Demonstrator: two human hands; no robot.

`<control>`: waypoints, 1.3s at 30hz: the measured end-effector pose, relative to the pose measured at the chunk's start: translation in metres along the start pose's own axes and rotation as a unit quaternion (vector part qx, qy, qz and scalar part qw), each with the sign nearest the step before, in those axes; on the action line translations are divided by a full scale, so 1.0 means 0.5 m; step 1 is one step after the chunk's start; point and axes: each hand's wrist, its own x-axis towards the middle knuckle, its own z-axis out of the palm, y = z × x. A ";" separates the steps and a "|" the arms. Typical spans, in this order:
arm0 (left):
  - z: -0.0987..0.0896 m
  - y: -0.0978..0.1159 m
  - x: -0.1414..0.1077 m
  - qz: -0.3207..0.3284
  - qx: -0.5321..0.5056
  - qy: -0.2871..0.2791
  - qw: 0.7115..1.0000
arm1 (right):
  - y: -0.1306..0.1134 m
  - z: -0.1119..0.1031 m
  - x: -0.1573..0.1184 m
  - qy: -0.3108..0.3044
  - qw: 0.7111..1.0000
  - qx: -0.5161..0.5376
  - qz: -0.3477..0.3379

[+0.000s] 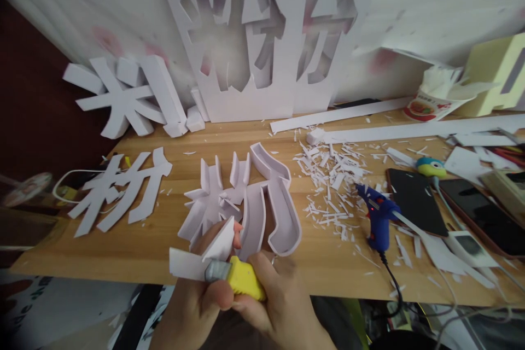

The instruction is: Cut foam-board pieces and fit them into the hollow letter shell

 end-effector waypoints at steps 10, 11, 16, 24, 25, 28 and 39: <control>0.013 -0.020 -0.024 0.018 -0.043 0.083 0.995 | -0.011 0.009 0.006 0.027 0.999 -0.020 -0.009; 0.014 -0.025 -0.027 0.018 -0.047 0.086 0.995 | -0.012 0.010 0.007 0.031 0.999 -0.021 -0.009; 0.005 -0.036 -0.033 0.002 -0.044 0.072 0.996 | -0.005 0.009 0.004 0.015 1.000 -0.021 -0.003; -0.011 -0.023 -0.054 -0.030 0.007 0.023 0.999 | -0.001 0.000 0.012 0.021 0.999 0.023 0.016; -0.011 -0.025 -0.055 -0.026 0.037 0.038 0.998 | -0.002 0.001 0.013 0.016 0.999 0.028 0.021; -0.015 -0.038 -0.044 0.010 0.143 0.067 0.987 | -0.003 0.006 0.015 0.012 0.999 0.016 0.027; -0.019 -0.016 0.008 0.251 0.412 0.153 0.862 | -0.010 0.002 0.015 0.050 0.997 -0.055 0.015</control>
